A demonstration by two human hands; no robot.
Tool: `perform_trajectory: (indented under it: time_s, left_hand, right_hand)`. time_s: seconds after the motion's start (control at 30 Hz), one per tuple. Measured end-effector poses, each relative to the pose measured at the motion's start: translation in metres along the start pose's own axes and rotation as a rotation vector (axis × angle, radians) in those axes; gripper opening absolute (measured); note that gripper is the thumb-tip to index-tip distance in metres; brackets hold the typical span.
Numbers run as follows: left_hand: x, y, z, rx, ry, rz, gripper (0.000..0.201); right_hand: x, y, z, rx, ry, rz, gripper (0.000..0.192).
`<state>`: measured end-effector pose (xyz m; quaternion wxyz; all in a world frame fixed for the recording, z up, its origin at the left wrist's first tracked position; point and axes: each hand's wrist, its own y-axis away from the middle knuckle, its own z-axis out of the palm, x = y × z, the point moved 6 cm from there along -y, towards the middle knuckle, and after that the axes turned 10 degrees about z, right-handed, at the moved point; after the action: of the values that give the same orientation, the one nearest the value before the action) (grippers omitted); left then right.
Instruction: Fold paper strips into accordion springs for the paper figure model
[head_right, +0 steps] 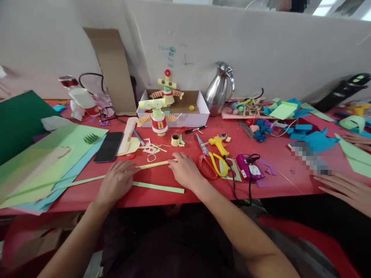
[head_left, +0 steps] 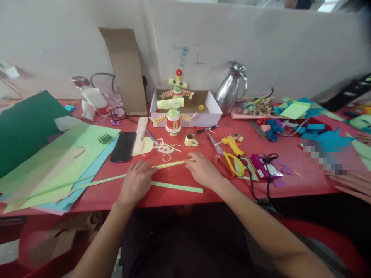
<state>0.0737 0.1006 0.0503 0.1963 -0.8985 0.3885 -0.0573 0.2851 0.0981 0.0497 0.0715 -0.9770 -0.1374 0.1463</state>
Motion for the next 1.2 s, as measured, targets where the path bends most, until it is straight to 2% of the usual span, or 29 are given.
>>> perform_trajectory:
  time_s: [0.1,0.2,0.33,0.43,0.53,0.63,0.77,0.83,0.97,1.03,1.2]
  left_hand:
    - [0.021,-0.022,0.004,-0.02,0.038,-0.004,0.036]
    - [0.047,-0.046,0.016,-0.097,0.066,-0.016,0.033]
    - [0.062,-0.055,0.019,-0.102,0.032,-0.085,0.027]
    - [0.052,-0.047,0.013,-0.108,0.024,-0.132,0.026]
    - [0.034,-0.037,0.005,-0.12,0.028,-0.218,0.027]
    - [0.024,-0.032,0.001,-0.162,0.025,-0.246,0.027]
    - [0.025,-0.035,0.001,-0.194,-0.029,-0.209,0.027]
    - [0.027,-0.039,0.001,-0.191,-0.058,-0.197,0.025]
    - [0.025,-0.043,0.003,-0.211,-0.099,-0.201,0.024]
    - [0.024,-0.044,0.003,-0.228,-0.105,-0.211,0.026]
    - [0.03,-0.06,0.003,-0.283,-0.071,-0.215,0.023]
  right_hand:
    - [-0.003,0.002,0.0,-0.015,0.038,-0.009,0.032]
    - [-0.006,0.004,-0.002,-0.035,0.063,-0.016,0.034]
    - [-0.01,0.006,-0.003,-0.048,0.107,-0.02,0.035]
    - [-0.007,0.008,-0.007,-0.047,0.13,-0.011,0.031]
    - [0.002,0.01,-0.011,-0.04,0.131,0.036,0.036]
    - [0.009,0.01,-0.014,-0.037,0.124,0.041,0.037]
    - [0.026,-0.007,-0.016,-0.058,0.184,0.13,0.032]
    - [0.035,-0.02,-0.016,-0.086,0.178,0.185,0.022]
    - [0.044,-0.039,-0.011,-0.223,0.063,0.215,0.003]
    - [0.044,-0.04,-0.008,-0.259,0.043,0.209,0.0]
    - [0.039,-0.03,-0.005,-0.252,0.05,0.182,0.002]
